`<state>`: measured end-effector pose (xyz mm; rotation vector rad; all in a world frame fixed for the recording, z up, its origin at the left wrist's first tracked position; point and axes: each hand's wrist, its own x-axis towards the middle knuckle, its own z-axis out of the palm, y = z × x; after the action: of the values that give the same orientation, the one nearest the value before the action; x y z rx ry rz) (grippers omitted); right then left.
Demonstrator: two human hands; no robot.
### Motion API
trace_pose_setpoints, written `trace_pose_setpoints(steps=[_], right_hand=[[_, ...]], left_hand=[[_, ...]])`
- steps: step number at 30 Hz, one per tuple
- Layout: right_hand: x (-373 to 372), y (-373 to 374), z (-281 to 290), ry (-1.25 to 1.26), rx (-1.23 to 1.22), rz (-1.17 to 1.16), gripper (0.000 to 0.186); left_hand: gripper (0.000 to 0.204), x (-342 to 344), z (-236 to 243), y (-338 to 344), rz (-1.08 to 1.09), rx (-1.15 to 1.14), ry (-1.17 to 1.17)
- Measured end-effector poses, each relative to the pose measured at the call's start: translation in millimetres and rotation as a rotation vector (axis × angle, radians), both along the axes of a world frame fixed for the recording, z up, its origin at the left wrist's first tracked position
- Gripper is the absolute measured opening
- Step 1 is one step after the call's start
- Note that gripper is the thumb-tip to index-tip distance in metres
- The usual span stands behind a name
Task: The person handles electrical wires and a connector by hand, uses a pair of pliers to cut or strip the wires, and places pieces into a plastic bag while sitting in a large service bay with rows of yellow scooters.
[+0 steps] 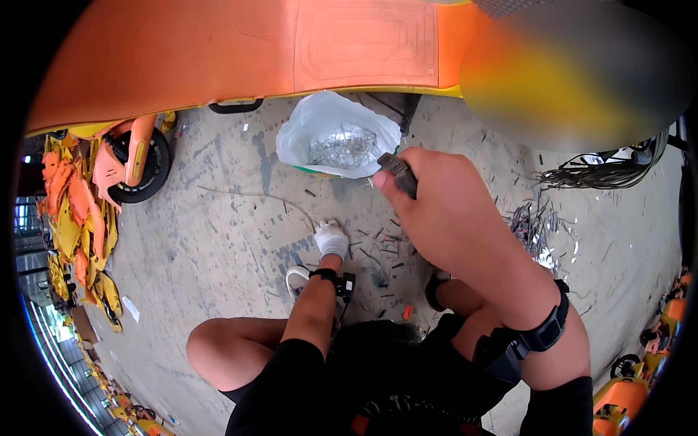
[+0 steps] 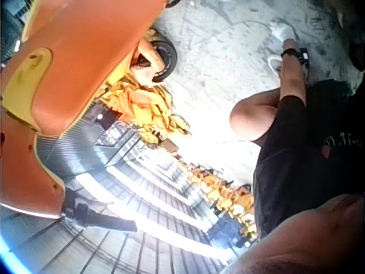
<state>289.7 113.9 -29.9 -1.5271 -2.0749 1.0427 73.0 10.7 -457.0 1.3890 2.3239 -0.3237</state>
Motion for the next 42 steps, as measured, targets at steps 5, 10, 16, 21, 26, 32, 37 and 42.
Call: trace_pose_setpoints(steps=[5, 10, 16, 21, 26, 32, 37, 42], right_hand=[[-4, -4, 0, 0.044, 0.012, 0.027, 0.029], [-14, -14, 1, 0.060, 0.062, 0.046, 0.029], [-3, -15, -1, 0.009, 0.003, 0.048, 0.028], [0, -14, -6, 0.009, 0.097, 0.031, 0.030], [-3, -14, -5, 0.081, 0.088, 0.080, 0.031], [-5, -8, -12, 0.005, 0.074, 0.144, 0.031], [-12, -9, 6, 0.030, -0.057, 0.259, 0.031], [-19, -10, 12, 0.285, -0.131, 0.254, 0.032]], left_hand=[[0.030, -13, -2, 0, -0.045, 0.113, -0.049], [0.028, -21, -42, -11, 0.039, 0.230, -0.202], [0.028, 10, -18, -1, -0.020, 0.098, -0.036], [0.027, 6, -49, -1, -0.001, 0.158, -0.040], [0.023, -64, -119, -42, 0.298, 0.553, -0.555], [0.017, -87, 43, -1, 0.626, 0.225, -1.087], [0.019, -113, 257, 39, 0.165, -0.126, -0.795], [0.021, -85, 411, 21, 0.331, 0.485, -1.239]])
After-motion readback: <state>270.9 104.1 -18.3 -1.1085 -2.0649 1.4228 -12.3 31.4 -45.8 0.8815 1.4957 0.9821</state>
